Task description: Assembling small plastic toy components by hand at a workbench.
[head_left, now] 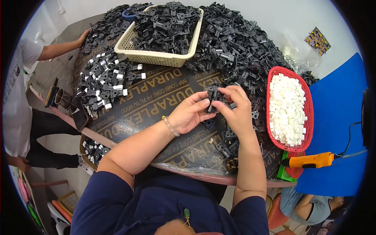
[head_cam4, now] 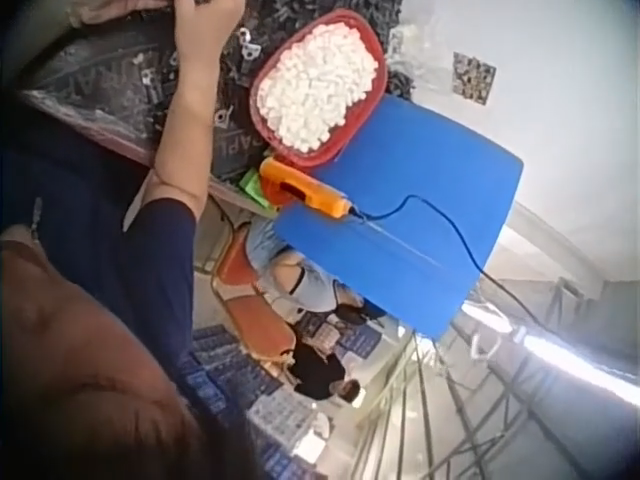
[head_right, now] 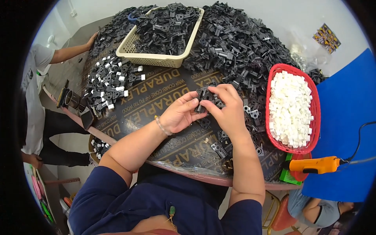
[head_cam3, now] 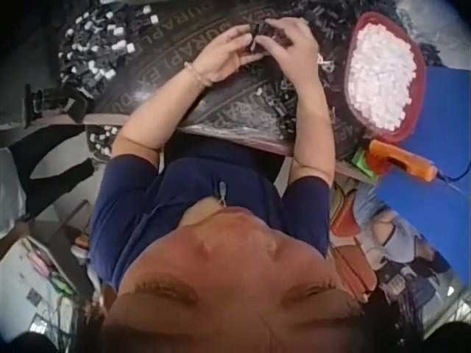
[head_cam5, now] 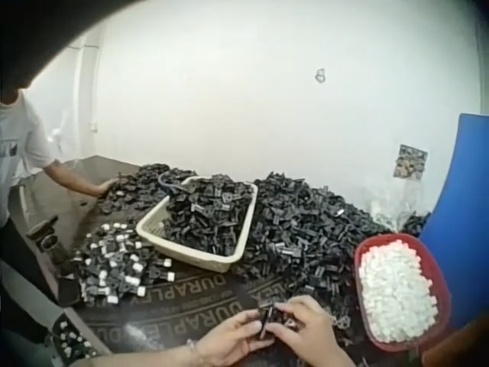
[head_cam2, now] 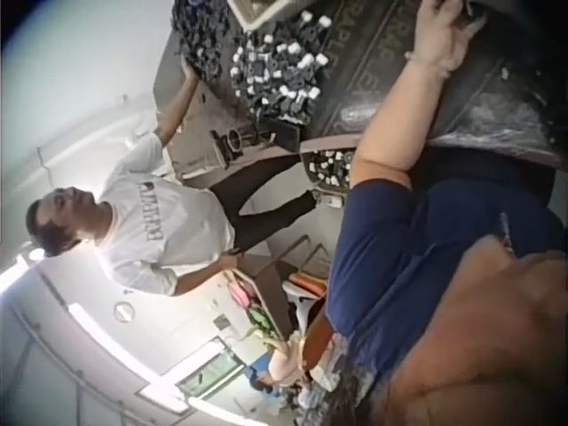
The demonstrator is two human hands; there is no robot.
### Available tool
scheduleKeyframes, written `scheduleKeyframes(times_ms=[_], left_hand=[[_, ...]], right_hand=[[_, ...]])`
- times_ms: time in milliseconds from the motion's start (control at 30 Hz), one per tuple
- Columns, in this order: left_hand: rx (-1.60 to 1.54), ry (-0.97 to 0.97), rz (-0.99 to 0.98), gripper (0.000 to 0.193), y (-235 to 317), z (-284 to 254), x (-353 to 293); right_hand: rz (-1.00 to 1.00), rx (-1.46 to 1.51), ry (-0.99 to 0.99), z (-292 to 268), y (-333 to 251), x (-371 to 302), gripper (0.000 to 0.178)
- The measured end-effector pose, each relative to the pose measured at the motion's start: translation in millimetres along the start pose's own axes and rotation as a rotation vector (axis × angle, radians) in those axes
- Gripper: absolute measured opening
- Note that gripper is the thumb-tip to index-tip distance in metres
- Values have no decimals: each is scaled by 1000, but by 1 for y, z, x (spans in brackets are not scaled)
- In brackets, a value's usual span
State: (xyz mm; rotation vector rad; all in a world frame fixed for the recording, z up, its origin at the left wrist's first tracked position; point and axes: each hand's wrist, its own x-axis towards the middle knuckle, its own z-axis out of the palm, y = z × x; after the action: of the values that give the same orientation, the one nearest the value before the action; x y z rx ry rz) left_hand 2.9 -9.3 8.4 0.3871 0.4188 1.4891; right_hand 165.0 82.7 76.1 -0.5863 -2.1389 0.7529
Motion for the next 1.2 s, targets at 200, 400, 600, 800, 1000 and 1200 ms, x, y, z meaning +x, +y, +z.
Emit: scheduleKeyframes(times_ms=[200, 400, 600, 800, 1000, 1200], left_hand=[[34, -24, 12, 25, 0, -4, -1], [134, -89, 46, 35, 4, 15, -3], [583, 40, 187, 25, 2, 10, -1], [826, 95, 229, 15, 6, 8, -3], [766, 66, 202, 12, 6, 17, -5], [355, 149, 174, 15, 4, 1, -1]], right_hand=[[-54, -11, -53, 3, 2, 1, 36], [-136, -203, 27, 4, 5, 0, 37], [479, 495, -209, -8, 10, -1, 27], [493, 594, -257, -3, 15, 1, 13], [544, 372, -273, -26, 2, 5, 14], [383, -922, 366, -133, 58, -14, 24]])
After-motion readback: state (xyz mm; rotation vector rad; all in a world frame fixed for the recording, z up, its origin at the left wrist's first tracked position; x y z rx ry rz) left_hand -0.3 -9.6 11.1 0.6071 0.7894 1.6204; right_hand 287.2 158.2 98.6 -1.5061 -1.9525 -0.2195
